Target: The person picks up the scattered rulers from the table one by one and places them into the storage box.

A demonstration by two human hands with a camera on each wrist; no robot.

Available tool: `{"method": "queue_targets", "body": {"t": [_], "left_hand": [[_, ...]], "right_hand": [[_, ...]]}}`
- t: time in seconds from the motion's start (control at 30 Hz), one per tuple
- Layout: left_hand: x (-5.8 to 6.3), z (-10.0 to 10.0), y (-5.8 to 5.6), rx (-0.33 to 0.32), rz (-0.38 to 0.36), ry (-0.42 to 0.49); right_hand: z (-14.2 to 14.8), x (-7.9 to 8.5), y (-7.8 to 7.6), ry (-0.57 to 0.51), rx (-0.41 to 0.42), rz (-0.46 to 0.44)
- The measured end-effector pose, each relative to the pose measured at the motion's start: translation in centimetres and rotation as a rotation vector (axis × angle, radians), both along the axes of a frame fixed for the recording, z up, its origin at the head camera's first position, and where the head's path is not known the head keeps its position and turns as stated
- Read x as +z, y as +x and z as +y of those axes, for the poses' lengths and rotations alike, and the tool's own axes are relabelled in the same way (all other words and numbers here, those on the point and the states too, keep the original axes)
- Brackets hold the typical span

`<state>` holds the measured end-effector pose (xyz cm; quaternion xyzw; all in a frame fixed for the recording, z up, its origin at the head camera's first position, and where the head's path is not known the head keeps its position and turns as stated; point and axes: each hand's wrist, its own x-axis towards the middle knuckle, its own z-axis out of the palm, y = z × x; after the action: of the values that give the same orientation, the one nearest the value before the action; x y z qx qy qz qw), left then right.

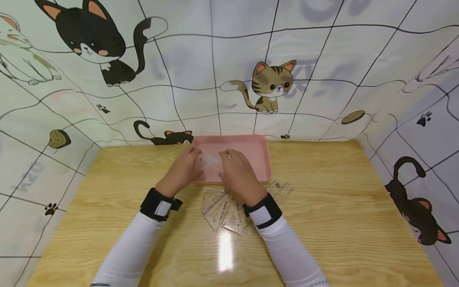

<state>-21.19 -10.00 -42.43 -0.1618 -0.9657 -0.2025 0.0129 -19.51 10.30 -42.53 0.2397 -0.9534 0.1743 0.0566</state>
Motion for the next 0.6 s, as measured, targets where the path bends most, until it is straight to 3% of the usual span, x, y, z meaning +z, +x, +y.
{"method": "queue_targets", "body": {"t": [0.2,0.47,0.6], "left_hand": [[-0.4,0.1,-1.5,0.011,-0.03,-0.051],[-1.3,0.9,-3.3,-0.022,-0.054,-0.146],[-1.9,1.3,-3.9,-0.025,-0.055,-0.184]], "right_hand": [[0.6,-0.3,-0.3,0.094,-0.008,0.031],[1.2,0.1,-0.4,0.158,-0.043,-0.097],[1.6,0.3,-0.4,0.186,-0.037,-0.117]]}}
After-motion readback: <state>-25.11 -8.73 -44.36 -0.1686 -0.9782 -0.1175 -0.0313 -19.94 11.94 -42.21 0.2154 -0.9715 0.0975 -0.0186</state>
